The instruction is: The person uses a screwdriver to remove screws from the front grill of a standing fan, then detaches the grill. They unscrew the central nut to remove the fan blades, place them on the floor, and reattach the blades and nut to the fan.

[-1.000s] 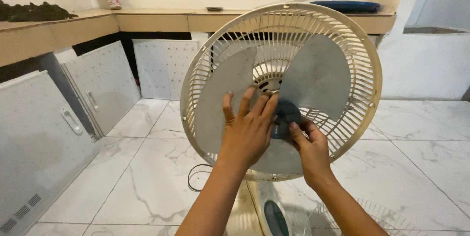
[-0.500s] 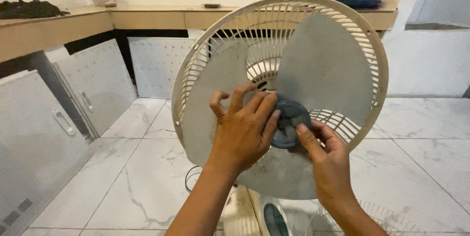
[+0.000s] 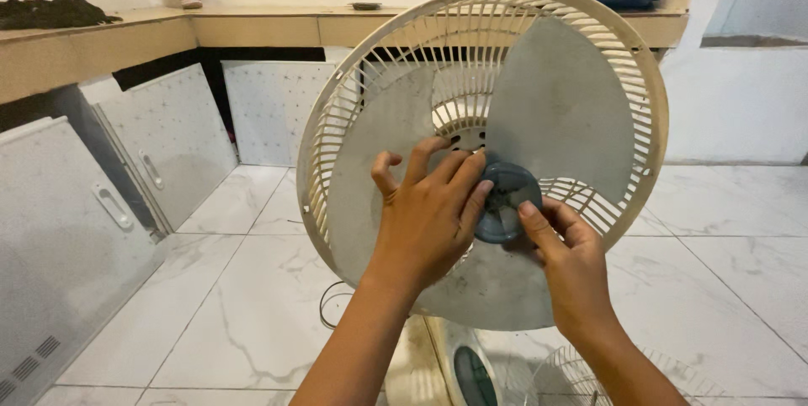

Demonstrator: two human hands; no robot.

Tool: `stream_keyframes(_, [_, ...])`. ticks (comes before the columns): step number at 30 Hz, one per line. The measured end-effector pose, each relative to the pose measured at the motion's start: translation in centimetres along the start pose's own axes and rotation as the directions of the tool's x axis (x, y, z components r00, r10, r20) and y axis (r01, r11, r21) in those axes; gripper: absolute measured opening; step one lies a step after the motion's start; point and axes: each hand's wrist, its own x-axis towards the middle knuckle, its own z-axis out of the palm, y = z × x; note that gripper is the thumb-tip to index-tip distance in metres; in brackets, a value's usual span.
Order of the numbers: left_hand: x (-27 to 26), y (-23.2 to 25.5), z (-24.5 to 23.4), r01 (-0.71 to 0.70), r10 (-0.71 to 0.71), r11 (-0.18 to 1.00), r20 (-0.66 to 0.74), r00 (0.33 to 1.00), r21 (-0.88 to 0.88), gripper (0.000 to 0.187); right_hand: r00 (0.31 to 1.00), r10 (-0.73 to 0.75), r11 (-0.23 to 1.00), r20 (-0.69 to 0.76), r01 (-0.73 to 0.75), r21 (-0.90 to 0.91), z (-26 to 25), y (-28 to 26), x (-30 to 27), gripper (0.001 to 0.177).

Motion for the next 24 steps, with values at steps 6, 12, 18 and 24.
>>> stream_keyframes(6, [-0.3,-0.3,0.3,-0.013,0.013,1.000,0.022,1.000,0.008,0.033,0.994,-0.097,0.983,0.055,0.104,-0.151,-0.7,1.4,1.4,0.033])
stream_keyframes(12, [-0.6,-1.0,0.6,-0.007,0.003,0.998,0.054,0.999,0.064,0.036,0.986,-0.131,0.984,0.105,0.142,-0.107,-0.3,2.3,2.9,0.035])
stream_keyframes(18, [-0.5,-0.6,1.3,0.015,-0.023,0.994,0.071,0.997,0.109,0.039,0.978,-0.152,0.975,0.143,0.173,-0.143,-0.7,3.0,3.8,0.032])
stream_keyframes(24, [-0.4,0.4,1.7,-0.004,-0.006,0.989,0.071,0.997,0.145,0.043,0.983,-0.126,0.984,0.137,0.141,-0.108,-1.3,3.7,4.4,0.033])
